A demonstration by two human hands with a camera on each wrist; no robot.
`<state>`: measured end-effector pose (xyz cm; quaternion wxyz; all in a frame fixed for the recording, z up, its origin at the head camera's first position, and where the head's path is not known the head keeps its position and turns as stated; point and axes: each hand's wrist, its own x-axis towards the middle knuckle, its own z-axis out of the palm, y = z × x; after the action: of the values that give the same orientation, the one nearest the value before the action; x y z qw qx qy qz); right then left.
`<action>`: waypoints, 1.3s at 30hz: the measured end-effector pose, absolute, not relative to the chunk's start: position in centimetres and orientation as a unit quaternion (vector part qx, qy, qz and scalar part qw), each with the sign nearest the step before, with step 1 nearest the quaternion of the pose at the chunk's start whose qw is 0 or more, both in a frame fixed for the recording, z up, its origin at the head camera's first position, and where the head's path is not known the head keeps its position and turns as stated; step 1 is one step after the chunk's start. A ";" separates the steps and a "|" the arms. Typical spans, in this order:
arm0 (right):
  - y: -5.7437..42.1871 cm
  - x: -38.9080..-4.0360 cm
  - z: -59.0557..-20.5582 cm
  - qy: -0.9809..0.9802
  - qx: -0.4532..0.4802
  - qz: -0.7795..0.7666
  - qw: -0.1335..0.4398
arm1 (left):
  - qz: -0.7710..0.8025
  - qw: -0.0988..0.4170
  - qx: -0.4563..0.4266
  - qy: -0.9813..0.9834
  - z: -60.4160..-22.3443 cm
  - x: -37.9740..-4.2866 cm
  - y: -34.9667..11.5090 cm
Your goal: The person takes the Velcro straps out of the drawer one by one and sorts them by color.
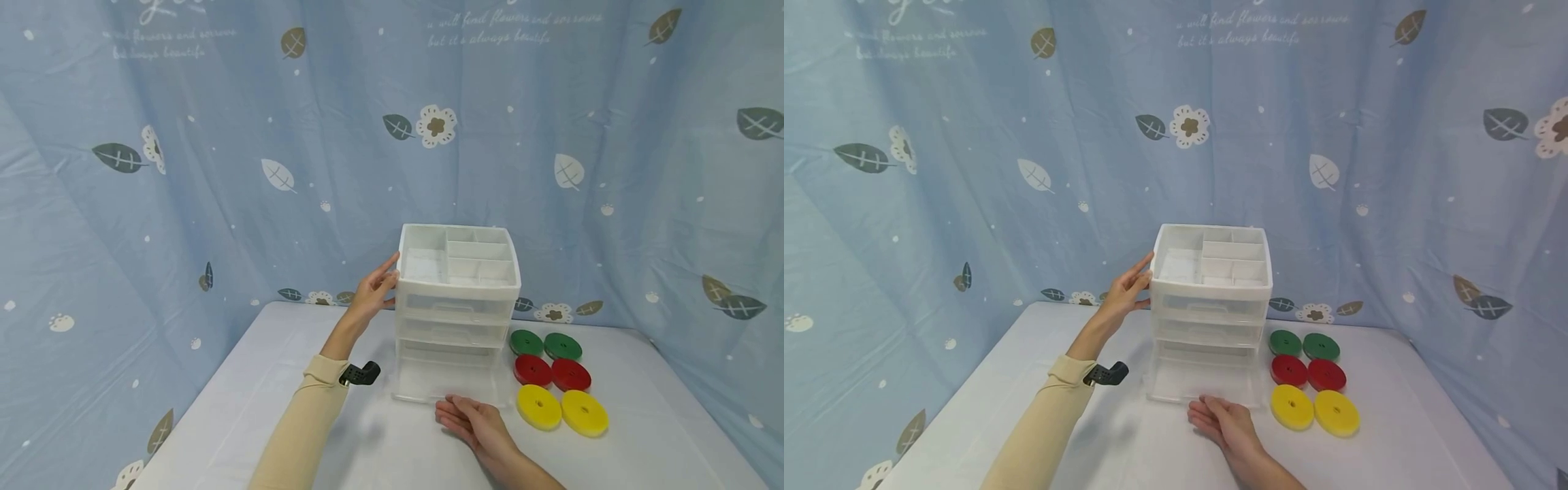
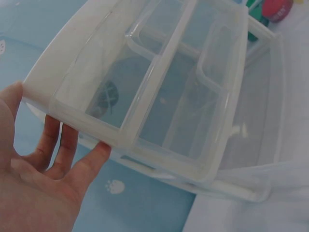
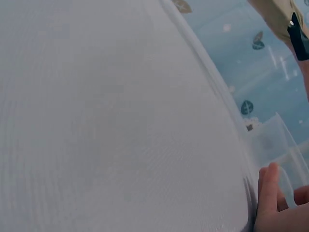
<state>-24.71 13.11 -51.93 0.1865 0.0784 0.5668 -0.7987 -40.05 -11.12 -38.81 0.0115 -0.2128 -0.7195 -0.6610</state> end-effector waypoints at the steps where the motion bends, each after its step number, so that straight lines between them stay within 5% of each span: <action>1: 13.1 -24.8 -52.0 0.558 0.082 -0.805 0.184 | -0.661 0.012 -0.212 -0.720 -38.8 -40.0 -11.1; 28: 11.6 -25.0 -51.7 0.498 0.076 -0.847 0.172 | -0.664 0.013 -0.215 -0.716 -38.9 -40.0 -11.1; 39: 11.2 -27.8 -51.5 0.488 0.042 -0.860 0.143 | -0.651 0.032 -0.230 -0.723 -39.1 -40.0 -11.2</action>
<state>-27.79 11.20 -51.51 0.1428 0.0424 0.4875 -0.8603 -40.04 -11.17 -39.08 0.0322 -0.2303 -0.7227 -0.6508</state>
